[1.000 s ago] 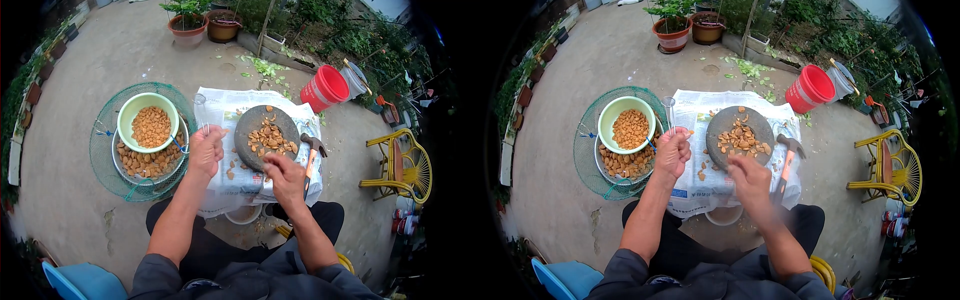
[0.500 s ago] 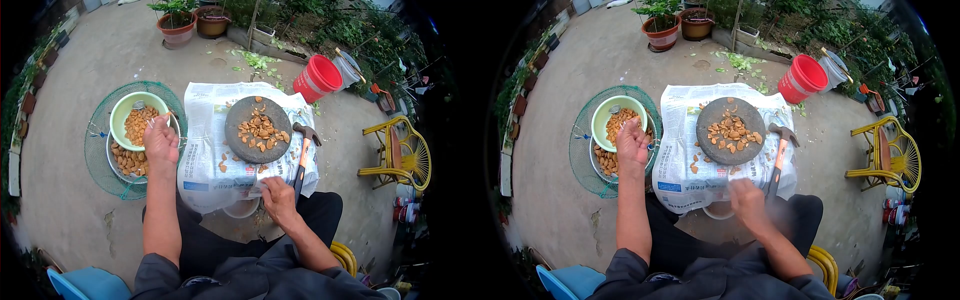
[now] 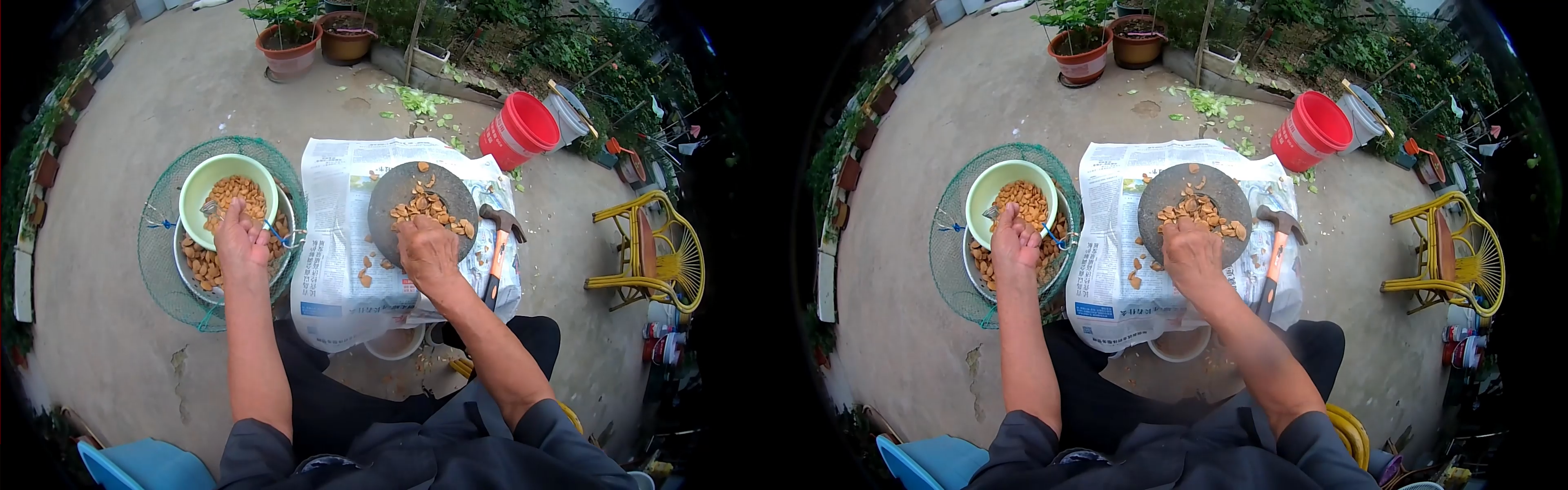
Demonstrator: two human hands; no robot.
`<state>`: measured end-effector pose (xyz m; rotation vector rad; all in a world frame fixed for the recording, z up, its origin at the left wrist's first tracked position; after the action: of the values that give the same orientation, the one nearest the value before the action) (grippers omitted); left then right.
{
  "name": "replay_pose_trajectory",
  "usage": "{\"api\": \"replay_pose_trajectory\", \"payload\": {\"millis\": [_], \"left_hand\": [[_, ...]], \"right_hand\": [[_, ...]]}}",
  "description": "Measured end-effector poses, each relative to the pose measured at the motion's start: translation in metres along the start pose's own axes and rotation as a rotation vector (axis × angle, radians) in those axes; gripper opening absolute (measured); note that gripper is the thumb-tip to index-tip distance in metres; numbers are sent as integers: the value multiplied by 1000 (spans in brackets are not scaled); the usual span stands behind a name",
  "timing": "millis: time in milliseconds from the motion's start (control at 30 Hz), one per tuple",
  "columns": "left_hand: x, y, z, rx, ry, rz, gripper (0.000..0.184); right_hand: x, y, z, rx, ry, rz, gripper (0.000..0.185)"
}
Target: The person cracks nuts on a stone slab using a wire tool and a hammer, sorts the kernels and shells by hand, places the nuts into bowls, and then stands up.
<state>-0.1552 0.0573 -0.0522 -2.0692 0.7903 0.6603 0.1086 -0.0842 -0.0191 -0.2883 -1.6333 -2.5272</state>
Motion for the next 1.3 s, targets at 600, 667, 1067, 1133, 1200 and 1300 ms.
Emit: {"api": "replay_pose_trajectory", "payload": {"millis": [600,667,1067,1133,1200,1300], "left_hand": [[19,-15,-14,161,58,-45,16],[21,-15,-13,176,59,-40,15],[25,-17,-15,211,74,-26,15],[26,-18,-16,211,86,-27,15],[28,-18,-15,197,80,-9,15],[29,-19,-16,197,80,1,15]], "right_hand": [[-20,0,26,-52,243,169,39],[-31,-16,26,-30,203,151,38],[-14,7,37,39,283,229,39],[-16,5,36,78,265,276,40],[-19,3,35,88,292,282,40],[-22,3,33,57,365,244,40]]}}
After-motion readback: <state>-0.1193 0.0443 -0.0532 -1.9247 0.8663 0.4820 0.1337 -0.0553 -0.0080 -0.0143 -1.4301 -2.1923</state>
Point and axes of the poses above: each hand's wrist, its own z-axis towards the middle knuckle, its own y-axis out of the back of the hand, x = y × z, the point moved 3 cm from there along z, towards the middle knuckle, and after that the axes turned 5 degrees about -x, right-handed, at the moved point
